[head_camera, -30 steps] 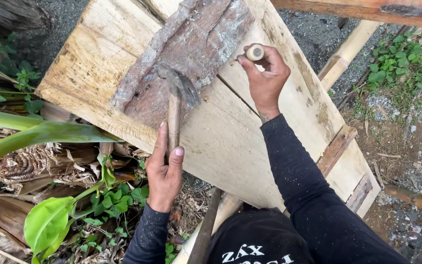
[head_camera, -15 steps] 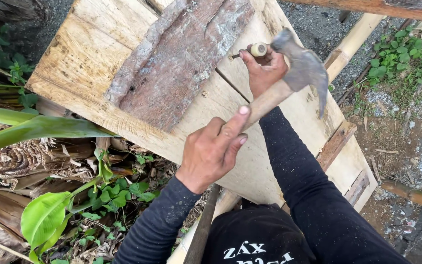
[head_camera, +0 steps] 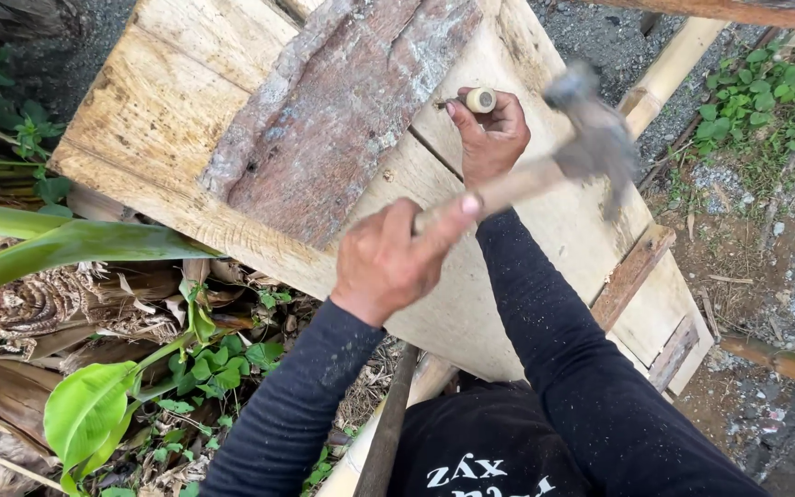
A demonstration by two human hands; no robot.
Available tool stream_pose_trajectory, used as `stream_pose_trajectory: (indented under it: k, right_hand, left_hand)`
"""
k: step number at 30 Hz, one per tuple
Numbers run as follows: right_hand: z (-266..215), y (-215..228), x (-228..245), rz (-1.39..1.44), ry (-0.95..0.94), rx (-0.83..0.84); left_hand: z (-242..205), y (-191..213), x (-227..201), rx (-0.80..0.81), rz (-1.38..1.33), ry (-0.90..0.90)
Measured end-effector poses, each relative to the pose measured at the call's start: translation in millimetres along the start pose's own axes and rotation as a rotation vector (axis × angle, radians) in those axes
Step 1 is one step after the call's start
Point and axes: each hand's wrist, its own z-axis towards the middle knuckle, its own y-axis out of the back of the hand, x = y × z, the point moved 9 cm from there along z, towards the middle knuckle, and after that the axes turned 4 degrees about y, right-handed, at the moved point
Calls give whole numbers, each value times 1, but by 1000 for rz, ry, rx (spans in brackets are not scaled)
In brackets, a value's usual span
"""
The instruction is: Nailing and marking a wooden board with a hammer and a nail/awl.
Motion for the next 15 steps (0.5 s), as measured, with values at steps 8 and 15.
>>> stream_pose_trajectory:
  k: [8,15]
  right_hand:
    - [-9,23,-36,-128,-100,112]
    - [-2,27,-17,-178,-213,155]
  left_hand:
    - [12,-6,10,84,57,106]
    - [13,-5,68,174,-163,444]
